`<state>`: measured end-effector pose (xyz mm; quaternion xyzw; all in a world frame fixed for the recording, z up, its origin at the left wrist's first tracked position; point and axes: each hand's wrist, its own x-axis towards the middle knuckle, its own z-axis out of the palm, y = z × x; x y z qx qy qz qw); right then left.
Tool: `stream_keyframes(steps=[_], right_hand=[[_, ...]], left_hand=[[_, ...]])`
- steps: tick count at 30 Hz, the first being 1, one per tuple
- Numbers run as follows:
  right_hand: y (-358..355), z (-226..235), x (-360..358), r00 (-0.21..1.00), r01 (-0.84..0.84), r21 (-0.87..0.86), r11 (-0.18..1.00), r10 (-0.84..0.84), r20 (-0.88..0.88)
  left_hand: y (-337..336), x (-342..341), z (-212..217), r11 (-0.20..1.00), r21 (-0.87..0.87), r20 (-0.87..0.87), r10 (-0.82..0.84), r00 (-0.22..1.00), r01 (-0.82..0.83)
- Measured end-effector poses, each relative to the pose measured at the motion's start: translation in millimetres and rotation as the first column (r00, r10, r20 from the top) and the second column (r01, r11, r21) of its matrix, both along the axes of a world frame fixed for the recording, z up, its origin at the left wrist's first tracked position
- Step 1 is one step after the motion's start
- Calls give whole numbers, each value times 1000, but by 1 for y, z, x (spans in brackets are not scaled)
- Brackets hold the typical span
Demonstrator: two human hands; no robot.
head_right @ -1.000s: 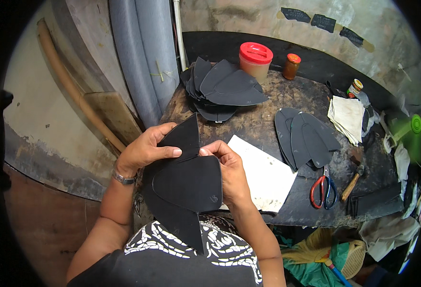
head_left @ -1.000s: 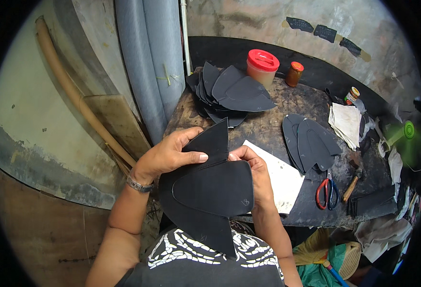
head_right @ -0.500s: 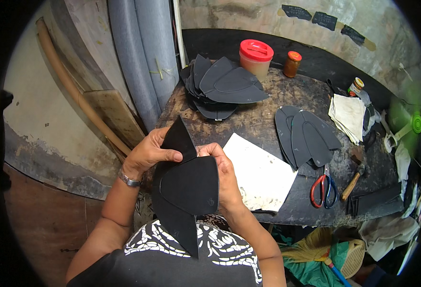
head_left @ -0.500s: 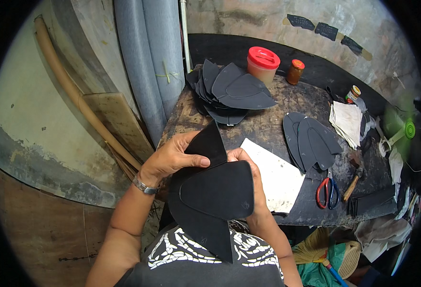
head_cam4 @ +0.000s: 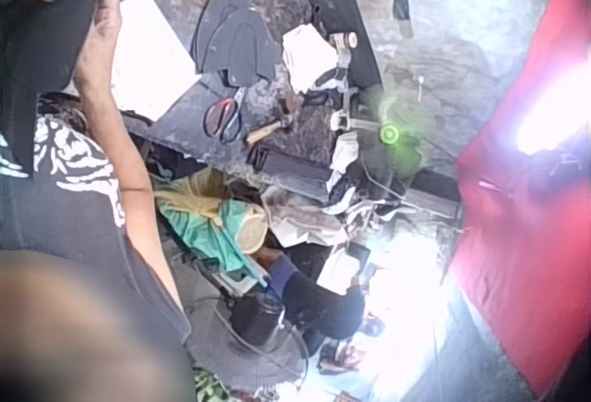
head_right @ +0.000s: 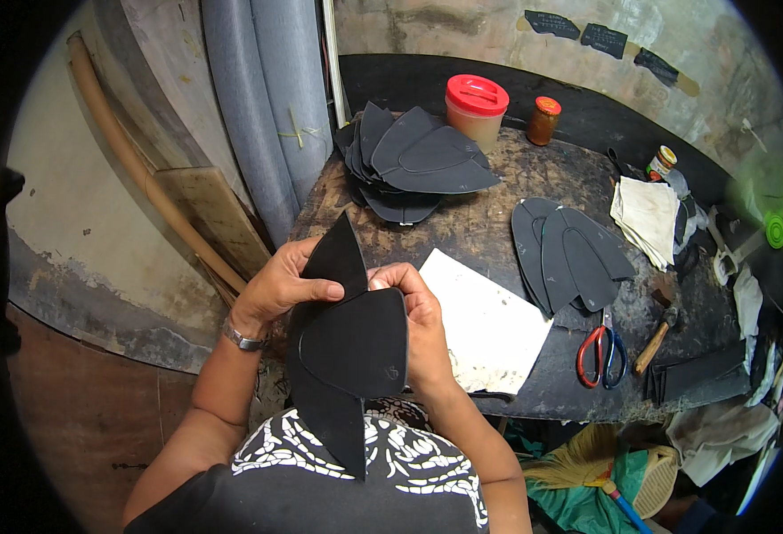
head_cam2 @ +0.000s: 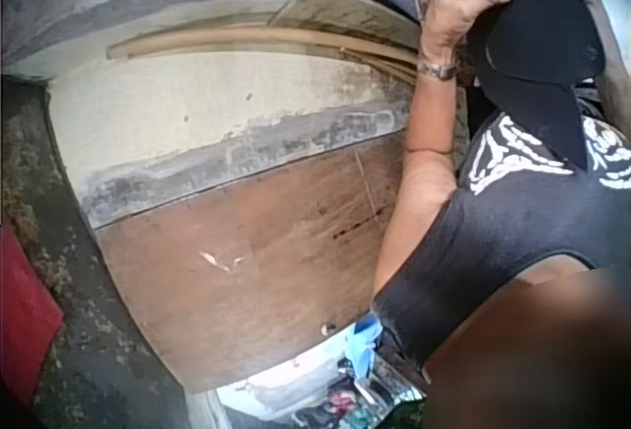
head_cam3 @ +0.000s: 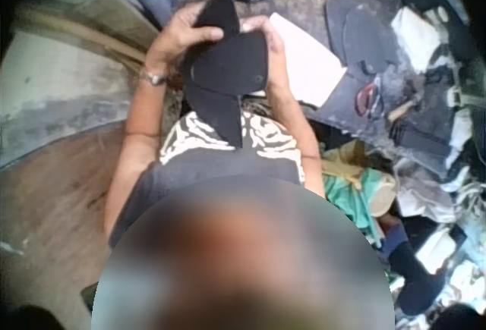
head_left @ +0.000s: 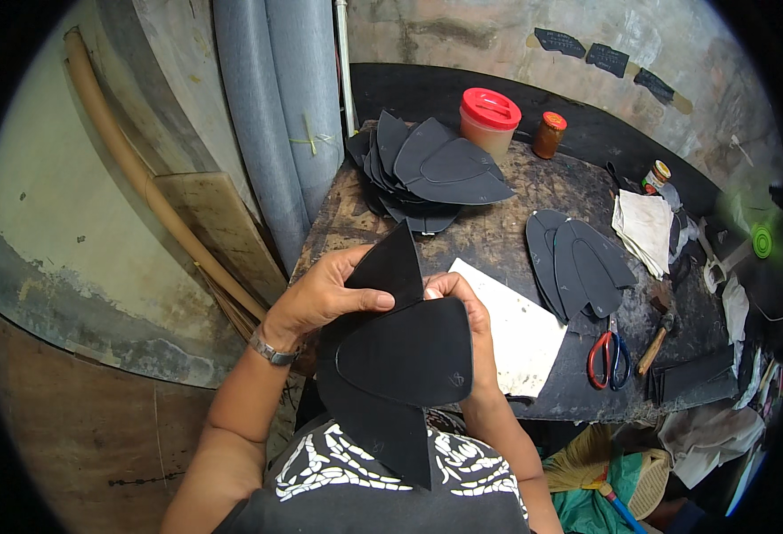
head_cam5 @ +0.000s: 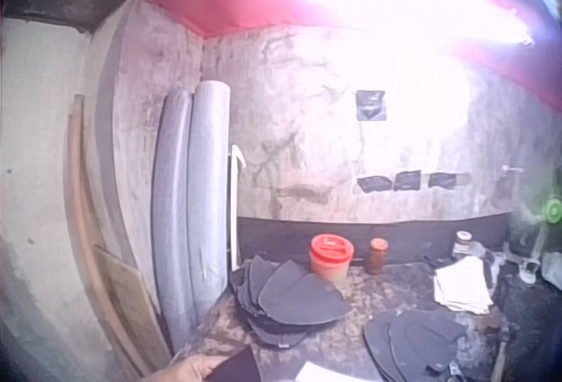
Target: The person repeatedly picks up black rubber pieces from a stack, inspects their edges, and uses scissors to trim small sections. They place each trimmed piece onto a separate pile on the table.
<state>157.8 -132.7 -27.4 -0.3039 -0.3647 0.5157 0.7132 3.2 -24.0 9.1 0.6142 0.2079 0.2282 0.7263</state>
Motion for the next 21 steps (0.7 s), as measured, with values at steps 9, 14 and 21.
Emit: stream_keyframes(steps=[9, 14, 21], right_hand=[[9, -3, 8, 941, 168, 57, 984, -178, 288], [-1, 5, 11, 814, 139, 207, 969, -230, 533], [6, -2, 15, 913, 3, 181, 983, -77, 401]], left_hand=[[0, -5, 5, 1000, -4, 0, -3, 1000, 3], [2, -1, -9, 992, -125, 46, -22, 999, 28], [3, -3, -11, 989, -140, 32, -47, 998, 51]])
